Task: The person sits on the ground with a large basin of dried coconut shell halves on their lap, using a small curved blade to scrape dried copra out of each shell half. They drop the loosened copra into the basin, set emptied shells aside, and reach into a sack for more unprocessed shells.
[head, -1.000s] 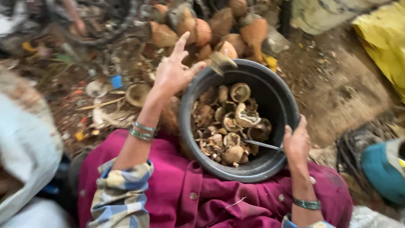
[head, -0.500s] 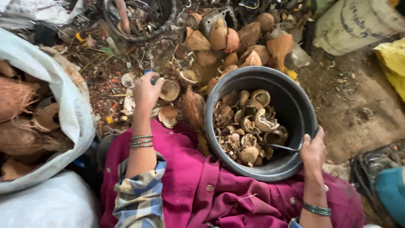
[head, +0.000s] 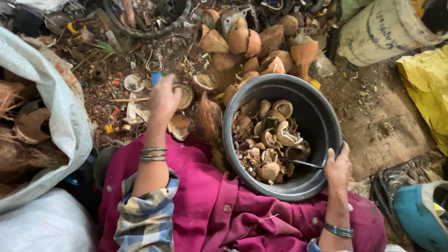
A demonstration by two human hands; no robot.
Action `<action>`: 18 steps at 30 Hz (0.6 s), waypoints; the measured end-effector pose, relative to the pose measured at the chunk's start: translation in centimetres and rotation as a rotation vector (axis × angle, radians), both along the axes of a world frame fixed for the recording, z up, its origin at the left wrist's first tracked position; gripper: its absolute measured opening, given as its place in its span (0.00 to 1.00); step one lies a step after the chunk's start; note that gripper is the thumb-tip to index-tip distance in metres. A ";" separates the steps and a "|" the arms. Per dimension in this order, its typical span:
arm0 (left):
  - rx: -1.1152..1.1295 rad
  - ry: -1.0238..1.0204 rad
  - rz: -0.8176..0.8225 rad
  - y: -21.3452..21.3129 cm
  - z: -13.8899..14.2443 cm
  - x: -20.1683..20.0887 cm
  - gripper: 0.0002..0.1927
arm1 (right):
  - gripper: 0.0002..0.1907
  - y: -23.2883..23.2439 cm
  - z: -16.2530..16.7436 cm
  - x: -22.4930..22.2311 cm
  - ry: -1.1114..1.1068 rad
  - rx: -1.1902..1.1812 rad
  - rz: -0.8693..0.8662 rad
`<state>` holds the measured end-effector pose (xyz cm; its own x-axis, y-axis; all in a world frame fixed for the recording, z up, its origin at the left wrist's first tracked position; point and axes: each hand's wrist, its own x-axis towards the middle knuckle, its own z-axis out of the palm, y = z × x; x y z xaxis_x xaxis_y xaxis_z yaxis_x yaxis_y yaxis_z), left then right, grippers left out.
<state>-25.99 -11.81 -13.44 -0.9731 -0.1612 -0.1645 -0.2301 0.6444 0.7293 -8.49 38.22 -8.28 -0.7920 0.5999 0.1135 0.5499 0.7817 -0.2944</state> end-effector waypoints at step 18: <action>-0.125 -0.198 -0.168 9.6 -1.7 1.4 0.69 | 0.38 1.3 -1.0 -0.1 -0.022 0.016 0.033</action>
<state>-24.61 -2.24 -15.16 -0.9389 -0.0310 -0.3429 -0.2422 0.7674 0.5937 -8.55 39.51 -9.28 -0.8134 0.5720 0.1055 0.5303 0.8038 -0.2696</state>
